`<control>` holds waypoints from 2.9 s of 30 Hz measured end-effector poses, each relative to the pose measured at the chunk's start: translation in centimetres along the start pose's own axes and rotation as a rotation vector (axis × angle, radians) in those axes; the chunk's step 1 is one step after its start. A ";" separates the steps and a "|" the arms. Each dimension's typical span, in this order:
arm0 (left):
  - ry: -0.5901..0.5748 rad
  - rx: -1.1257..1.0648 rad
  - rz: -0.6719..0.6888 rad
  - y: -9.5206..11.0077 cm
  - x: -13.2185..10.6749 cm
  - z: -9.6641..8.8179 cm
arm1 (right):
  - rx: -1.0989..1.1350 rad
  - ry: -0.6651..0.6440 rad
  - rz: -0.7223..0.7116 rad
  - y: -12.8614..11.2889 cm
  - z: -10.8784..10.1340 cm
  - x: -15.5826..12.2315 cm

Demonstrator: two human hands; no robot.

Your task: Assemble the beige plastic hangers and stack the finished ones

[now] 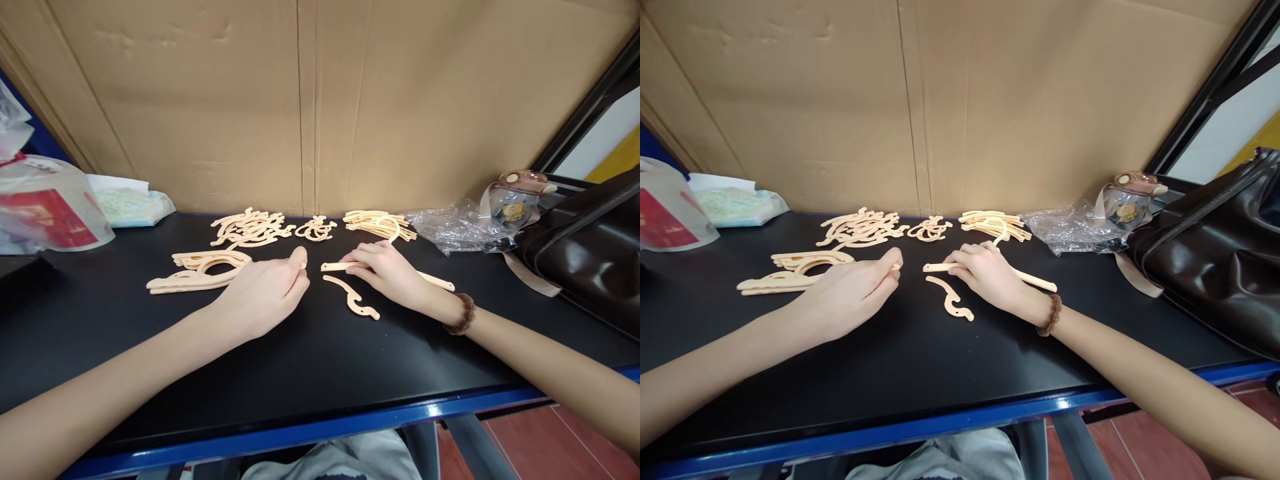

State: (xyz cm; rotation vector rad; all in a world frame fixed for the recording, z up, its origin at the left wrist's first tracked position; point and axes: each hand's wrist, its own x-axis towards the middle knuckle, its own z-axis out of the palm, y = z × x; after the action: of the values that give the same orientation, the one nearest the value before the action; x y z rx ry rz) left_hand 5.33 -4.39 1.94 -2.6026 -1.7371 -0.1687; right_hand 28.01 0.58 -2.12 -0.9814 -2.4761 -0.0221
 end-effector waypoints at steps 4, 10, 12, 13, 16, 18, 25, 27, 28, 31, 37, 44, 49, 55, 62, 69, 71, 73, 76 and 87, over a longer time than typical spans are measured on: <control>0.046 0.014 -0.016 0.0 0.1 0.4 | -0.016 0.033 -0.046 -0.8 -0.5 0.1; 0.049 -0.129 0.027 -0.5 0.4 1.1 | -0.040 0.075 -0.149 -1.9 -0.9 0.1; 0.048 -0.167 0.047 -0.6 0.4 1.2 | -0.065 0.081 -0.179 -2.0 -0.9 0.0; 0.050 -0.172 0.054 -0.6 0.4 1.2 | -0.079 0.085 -0.194 -2.0 -0.9 0.0; 0.058 -0.150 0.069 -0.5 0.4 1.1 | -0.096 0.104 -0.236 -1.9 -1.0 -0.1; 0.064 -0.123 0.083 -0.5 0.4 1.1 | -0.079 0.116 -0.243 -1.9 -1.0 -0.1; 0.085 -0.094 0.132 -0.6 0.3 1.2 | -0.046 0.116 -0.235 -2.1 -1.0 -0.1; 0.063 -0.094 0.145 -0.6 0.3 1.3 | -0.030 0.109 -0.227 -2.0 -1.1 -0.2; 0.047 -0.099 0.150 -0.6 0.3 1.3 | -0.023 0.107 -0.227 -2.0 -1.0 -0.3; -0.008 -0.148 0.150 -0.4 0.2 1.4 | -0.042 0.100 -0.268 -2.0 -1.0 -0.5; -0.050 -0.221 0.138 -0.3 0.3 1.7 | -0.200 0.125 -0.313 -2.3 -1.0 -0.6; -0.049 -0.219 0.140 -0.3 0.4 2.1 | -0.255 0.137 -0.341 -2.3 -0.8 -0.6; -0.045 -0.194 0.151 -0.5 0.3 2.2 | -0.249 0.154 -0.341 -2.3 -0.7 -0.7; -0.047 -0.130 0.160 -0.5 0.3 2.4 | -0.268 0.157 -0.358 -2.3 -0.7 -0.6; -0.039 -0.009 0.193 -0.3 0.2 2.1 | -0.255 0.157 -0.357 -2.5 -0.7 -0.6; -0.027 0.087 0.212 -0.3 0.3 2.2 | -0.185 0.094 -0.322 -2.5 -0.8 -0.5; -0.016 0.110 0.211 -0.2 0.2 2.2 | -0.172 0.073 -0.324 -2.5 -0.9 -0.4; -0.002 0.130 0.205 -0.2 0.1 2.1 | -0.165 0.060 -0.324 -2.4 -1.1 -0.3; 0.014 0.137 0.185 0.0 0.0 1.8 | -0.129 0.071 -0.327 -2.4 -1.2 -0.3; 0.030 0.116 0.254 -0.2 -0.1 1.6 | 0.011 0.067 -0.268 -2.2 -0.7 -0.4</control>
State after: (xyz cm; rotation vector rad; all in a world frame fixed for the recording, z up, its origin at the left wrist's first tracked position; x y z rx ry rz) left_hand 5.27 -4.33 0.31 -2.6864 -1.3472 -0.1003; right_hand 27.10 -1.49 -1.37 -0.6273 -2.5241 -0.1266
